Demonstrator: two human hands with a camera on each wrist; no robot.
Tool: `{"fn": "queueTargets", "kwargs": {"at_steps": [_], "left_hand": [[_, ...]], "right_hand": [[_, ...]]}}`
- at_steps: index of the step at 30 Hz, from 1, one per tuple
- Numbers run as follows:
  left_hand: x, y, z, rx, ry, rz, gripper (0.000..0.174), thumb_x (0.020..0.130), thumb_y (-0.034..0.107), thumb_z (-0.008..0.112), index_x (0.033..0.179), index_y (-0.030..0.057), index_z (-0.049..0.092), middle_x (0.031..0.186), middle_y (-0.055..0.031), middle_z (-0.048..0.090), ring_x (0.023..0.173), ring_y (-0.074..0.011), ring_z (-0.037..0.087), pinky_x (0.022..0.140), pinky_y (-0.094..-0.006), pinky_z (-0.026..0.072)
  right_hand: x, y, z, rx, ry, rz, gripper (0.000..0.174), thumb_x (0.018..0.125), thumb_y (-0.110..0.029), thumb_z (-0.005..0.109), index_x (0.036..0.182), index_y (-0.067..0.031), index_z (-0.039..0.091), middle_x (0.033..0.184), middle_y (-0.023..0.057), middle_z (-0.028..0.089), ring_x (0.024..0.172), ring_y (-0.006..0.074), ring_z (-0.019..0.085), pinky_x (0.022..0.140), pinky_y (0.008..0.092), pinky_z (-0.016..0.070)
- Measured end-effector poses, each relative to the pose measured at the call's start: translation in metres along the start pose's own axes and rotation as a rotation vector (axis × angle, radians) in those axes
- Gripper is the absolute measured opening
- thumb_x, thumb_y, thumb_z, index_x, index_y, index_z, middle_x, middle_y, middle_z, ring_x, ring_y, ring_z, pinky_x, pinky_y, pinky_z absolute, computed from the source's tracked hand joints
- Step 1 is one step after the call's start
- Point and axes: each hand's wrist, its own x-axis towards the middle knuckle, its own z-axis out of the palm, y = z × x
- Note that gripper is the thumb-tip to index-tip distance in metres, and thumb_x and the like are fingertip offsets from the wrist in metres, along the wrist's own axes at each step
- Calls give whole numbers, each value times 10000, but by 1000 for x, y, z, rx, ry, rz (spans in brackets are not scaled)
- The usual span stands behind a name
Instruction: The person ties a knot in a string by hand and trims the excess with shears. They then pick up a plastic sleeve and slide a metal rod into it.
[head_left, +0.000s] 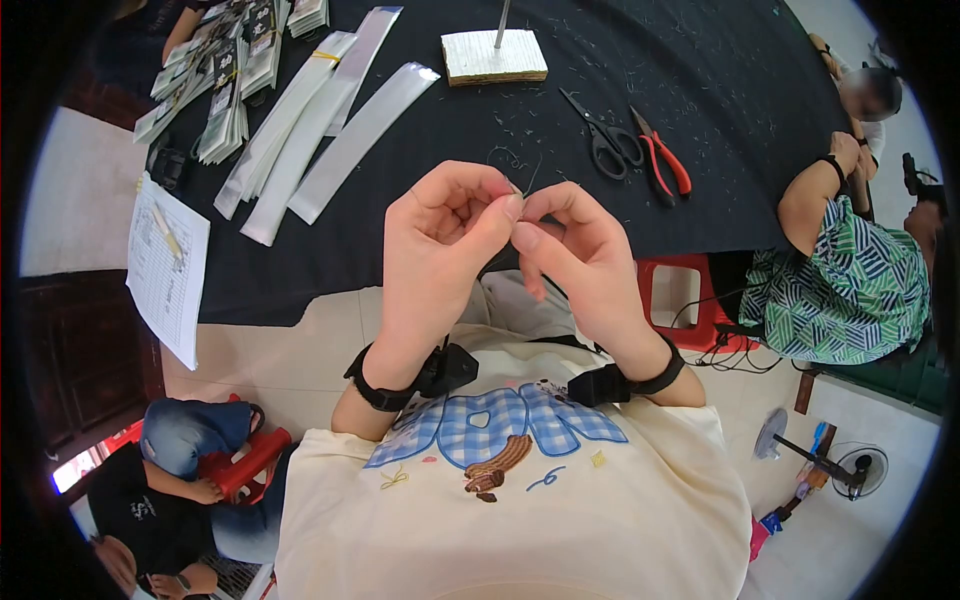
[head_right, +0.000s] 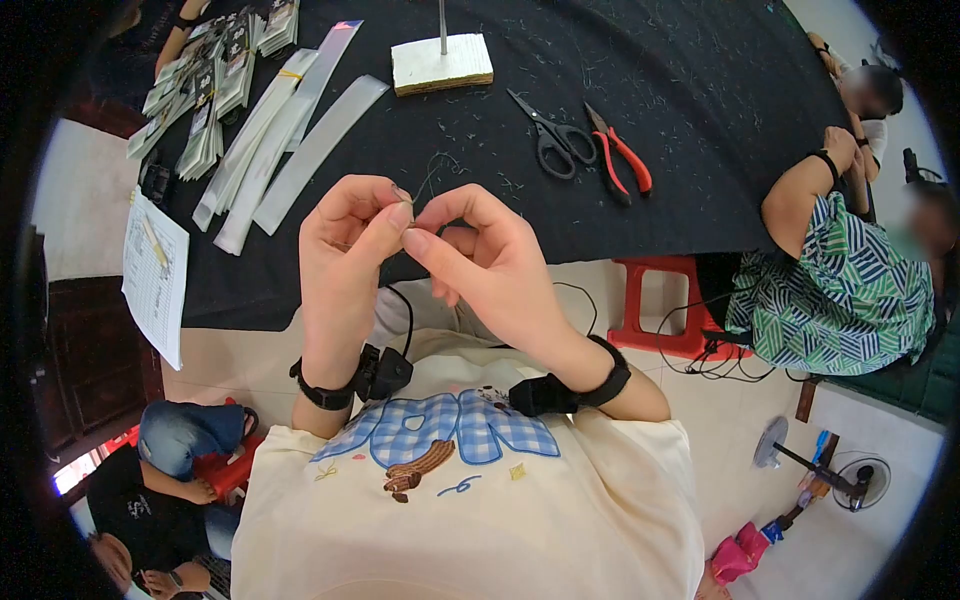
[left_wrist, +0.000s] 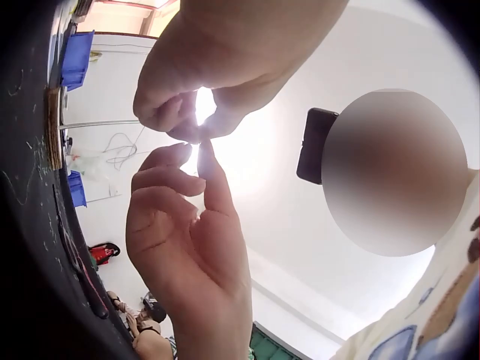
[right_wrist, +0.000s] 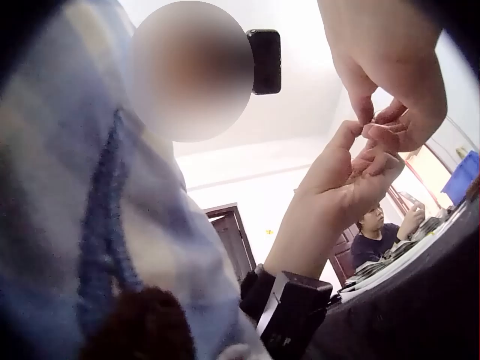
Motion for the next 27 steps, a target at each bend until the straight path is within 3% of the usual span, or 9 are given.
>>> {"fn": "queueTargets", "kwargs": {"at_steps": [7, 19, 27], "left_hand": [[0, -2, -3, -70, 14, -29, 103, 808, 27, 591, 903, -14, 583, 805, -16, 587, 697, -35, 513, 643, -171, 427], [1, -4, -3, -83, 31, -52, 123, 807, 35, 600, 915, -23, 597, 806, -15, 588, 704, -38, 513, 646, -172, 420], [3, -5, -5, -117, 21, -51, 113, 805, 36, 604, 904, -18, 599, 809, -12, 588, 709, -38, 514, 658, -168, 415]], "right_hand": [[2, 4, 4, 38, 45, -31, 167, 846, -134, 599, 928, -23, 504, 684, 3, 540, 526, 35, 496, 445, 167, 380], [5, 3, 9, 22, 84, -107, 102, 837, -48, 564, 912, 10, 523, 703, 15, 556, 540, 47, 521, 468, 175, 406], [7, 2, 1, 21, 97, -51, 99, 832, -51, 562, 900, 17, 537, 722, 38, 567, 526, 61, 522, 461, 180, 402]]}}
